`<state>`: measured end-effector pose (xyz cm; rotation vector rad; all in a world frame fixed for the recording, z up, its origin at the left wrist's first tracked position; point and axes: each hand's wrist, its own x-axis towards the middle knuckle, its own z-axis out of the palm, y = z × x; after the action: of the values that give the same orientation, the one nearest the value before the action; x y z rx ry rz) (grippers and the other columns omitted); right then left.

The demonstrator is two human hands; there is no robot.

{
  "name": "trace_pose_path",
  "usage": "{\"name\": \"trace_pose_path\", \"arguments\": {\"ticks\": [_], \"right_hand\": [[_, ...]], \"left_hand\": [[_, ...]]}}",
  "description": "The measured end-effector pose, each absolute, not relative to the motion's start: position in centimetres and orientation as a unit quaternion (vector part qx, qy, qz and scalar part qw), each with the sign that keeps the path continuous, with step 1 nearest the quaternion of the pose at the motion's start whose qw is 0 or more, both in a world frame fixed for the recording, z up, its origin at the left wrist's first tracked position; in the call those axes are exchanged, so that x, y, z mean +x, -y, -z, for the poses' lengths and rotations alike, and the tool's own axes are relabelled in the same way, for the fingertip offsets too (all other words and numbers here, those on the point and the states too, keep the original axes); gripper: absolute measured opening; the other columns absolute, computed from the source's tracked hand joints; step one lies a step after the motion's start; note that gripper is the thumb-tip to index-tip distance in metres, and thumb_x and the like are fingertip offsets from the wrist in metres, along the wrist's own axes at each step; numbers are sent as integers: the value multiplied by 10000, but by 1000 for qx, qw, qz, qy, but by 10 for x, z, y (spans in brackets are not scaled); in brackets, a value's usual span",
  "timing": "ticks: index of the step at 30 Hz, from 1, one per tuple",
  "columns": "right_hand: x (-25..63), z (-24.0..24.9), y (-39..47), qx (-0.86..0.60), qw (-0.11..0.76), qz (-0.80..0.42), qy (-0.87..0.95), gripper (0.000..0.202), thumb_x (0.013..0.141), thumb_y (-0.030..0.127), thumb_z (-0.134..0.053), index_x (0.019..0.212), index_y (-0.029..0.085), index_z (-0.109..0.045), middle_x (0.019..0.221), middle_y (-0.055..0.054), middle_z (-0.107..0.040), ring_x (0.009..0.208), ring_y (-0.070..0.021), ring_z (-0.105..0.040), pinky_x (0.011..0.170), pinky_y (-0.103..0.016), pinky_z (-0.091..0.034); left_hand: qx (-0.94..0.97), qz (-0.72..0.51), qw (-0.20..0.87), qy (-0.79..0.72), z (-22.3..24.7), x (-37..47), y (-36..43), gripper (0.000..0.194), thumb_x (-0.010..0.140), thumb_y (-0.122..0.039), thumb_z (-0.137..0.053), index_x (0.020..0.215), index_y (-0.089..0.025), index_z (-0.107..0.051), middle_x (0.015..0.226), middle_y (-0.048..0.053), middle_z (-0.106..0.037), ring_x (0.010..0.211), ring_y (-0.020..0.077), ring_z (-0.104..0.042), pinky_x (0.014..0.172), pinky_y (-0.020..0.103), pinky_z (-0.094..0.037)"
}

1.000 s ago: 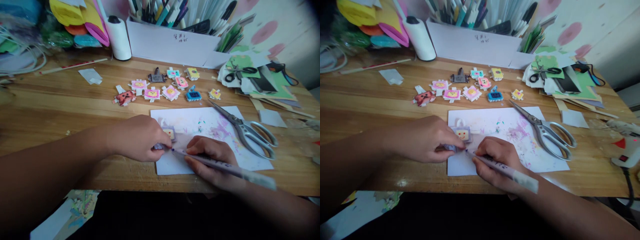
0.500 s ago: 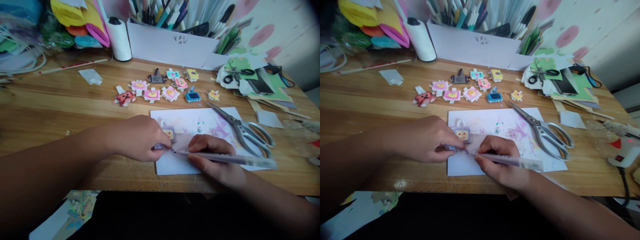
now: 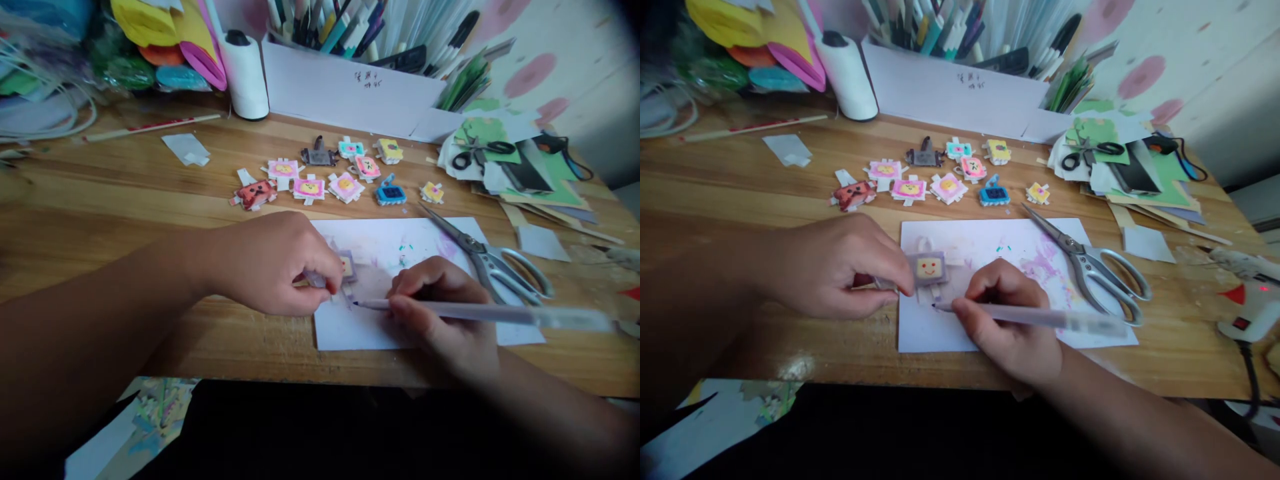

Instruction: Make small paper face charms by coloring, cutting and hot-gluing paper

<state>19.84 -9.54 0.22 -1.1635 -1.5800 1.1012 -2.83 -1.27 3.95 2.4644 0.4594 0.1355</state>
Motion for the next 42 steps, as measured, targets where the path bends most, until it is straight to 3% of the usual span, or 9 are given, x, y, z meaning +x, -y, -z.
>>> {"name": "trace_pose_path", "arguments": {"ticks": [7, 14, 42], "right_hand": [[187, 1, 96, -466, 366, -391, 705, 176, 811, 236, -627, 701, 214, -491, 622, 6, -596, 466, -97, -495, 408, -231, -358], [190, 8, 95, -433, 319, -325, 778, 152, 798, 214, -641, 733, 211, -504, 643, -3, -623, 513, -111, -550, 461, -240, -401], [190, 4, 95, -420, 310, -348, 779, 143, 848, 206, -595, 738, 225, -506, 677, -13, -637, 545, -128, -572, 479, -253, -418]], "left_hand": [[947, 9, 265, -180, -30, -22, 11, 195, 749, -155, -547, 796, -251, -710, 677, -22, -699, 597, 128, -592, 564, 227, -358], [952, 25, 233, -197, -29, -22, 11, 217, 733, -164, -571, 823, -273, -735, 727, -11, -724, 631, 151, -614, 572, 236, -371], [950, 46, 227, -210, -31, -19, 12, 215, 737, -170, -579, 814, -276, -749, 741, -5, -730, 628, 152, -609, 567, 244, -364]]}}
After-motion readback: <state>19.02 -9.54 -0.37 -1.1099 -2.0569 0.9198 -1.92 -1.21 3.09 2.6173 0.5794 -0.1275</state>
